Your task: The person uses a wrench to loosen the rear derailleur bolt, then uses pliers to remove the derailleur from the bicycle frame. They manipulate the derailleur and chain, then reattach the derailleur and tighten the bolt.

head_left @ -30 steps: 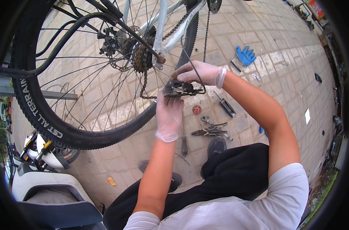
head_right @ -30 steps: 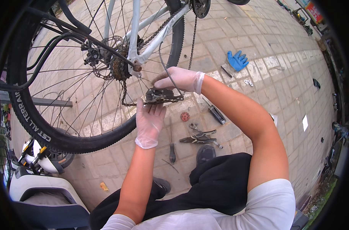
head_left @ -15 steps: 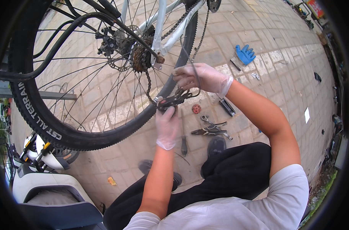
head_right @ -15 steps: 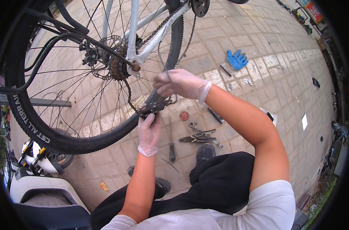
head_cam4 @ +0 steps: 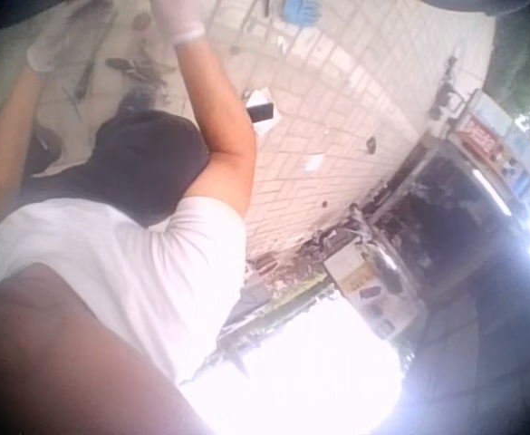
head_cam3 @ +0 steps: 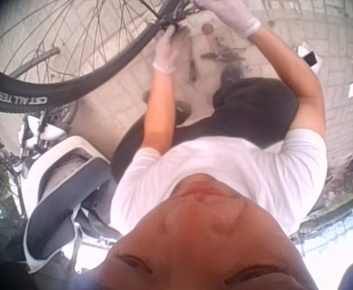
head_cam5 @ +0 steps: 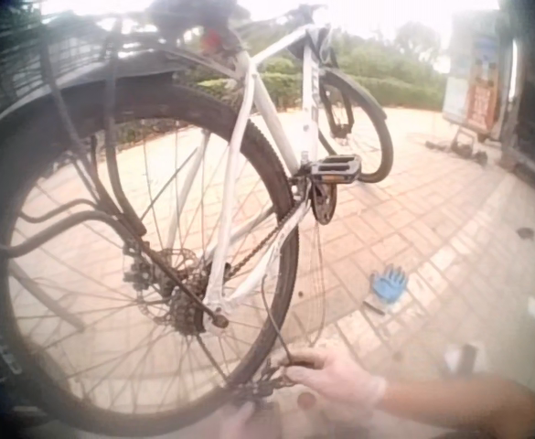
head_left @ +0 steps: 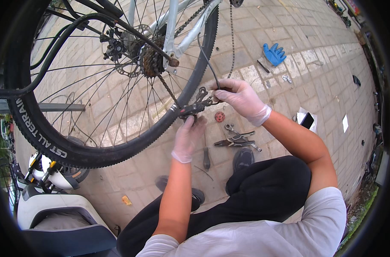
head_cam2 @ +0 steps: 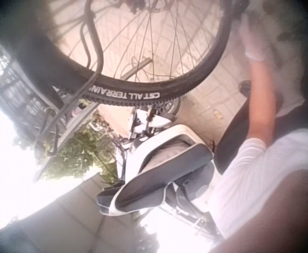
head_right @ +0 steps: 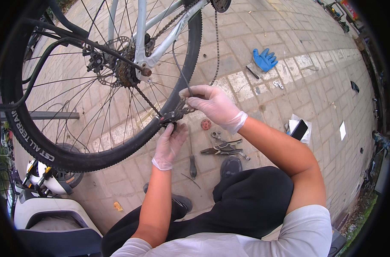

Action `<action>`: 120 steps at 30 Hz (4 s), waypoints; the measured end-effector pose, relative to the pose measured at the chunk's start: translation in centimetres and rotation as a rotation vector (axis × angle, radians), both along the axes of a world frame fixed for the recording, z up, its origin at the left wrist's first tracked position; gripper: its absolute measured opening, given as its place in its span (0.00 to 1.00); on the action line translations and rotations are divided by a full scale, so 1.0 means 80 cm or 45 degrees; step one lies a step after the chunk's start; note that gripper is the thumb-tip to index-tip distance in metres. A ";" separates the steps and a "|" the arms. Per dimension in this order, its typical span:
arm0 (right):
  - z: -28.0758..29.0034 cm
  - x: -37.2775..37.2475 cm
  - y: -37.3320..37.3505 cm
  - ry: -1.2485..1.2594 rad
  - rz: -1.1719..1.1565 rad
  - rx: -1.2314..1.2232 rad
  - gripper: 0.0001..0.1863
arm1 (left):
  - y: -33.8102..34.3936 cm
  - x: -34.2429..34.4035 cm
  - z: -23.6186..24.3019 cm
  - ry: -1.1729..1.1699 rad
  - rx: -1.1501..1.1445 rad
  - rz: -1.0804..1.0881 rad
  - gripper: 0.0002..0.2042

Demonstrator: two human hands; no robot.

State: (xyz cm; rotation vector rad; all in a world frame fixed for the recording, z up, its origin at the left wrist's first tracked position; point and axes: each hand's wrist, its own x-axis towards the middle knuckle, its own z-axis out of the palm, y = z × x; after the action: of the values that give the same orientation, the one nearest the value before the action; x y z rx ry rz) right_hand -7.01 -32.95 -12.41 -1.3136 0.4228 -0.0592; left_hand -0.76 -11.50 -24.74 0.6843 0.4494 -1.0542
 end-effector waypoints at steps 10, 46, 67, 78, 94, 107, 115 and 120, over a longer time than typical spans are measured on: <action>-0.022 -0.008 -0.013 -0.016 -0.121 -0.117 0.12 | 0.025 0.023 -0.024 -0.418 -0.019 -0.211 0.10; -0.120 -0.024 0.006 0.111 0.087 0.044 0.10 | 0.045 -0.013 -0.048 -0.864 0.424 -0.298 0.09; -0.141 -0.050 0.034 0.137 -0.180 0.338 0.07 | 0.035 -0.002 0.017 -1.461 0.589 -0.507 0.16; -0.103 -0.074 0.047 0.147 -0.250 0.193 0.08 | 0.029 -0.020 -0.020 -0.977 0.453 -0.481 0.13; -0.047 -0.033 0.011 0.119 0.043 -0.140 0.13 | 0.026 -0.052 -0.018 -0.846 0.375 -0.253 0.13; -0.047 -0.040 0.007 0.151 -0.167 -0.065 0.14 | 0.023 -0.022 0.055 -1.904 1.221 -0.133 0.16; -0.028 -0.038 0.014 0.122 -0.104 -0.083 0.15 | -0.026 -0.078 0.061 -2.383 1.377 -0.254 0.24; -0.028 -0.028 0.022 0.132 -0.041 -0.033 0.17 | -0.013 -0.069 0.055 -2.419 1.438 -0.274 0.23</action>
State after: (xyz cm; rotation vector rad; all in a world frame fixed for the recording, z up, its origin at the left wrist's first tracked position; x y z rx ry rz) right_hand -9.25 -31.20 -14.62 -1.3395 0.5325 -0.0235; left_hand -6.30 -12.53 -20.32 2.3411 -0.8251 0.1383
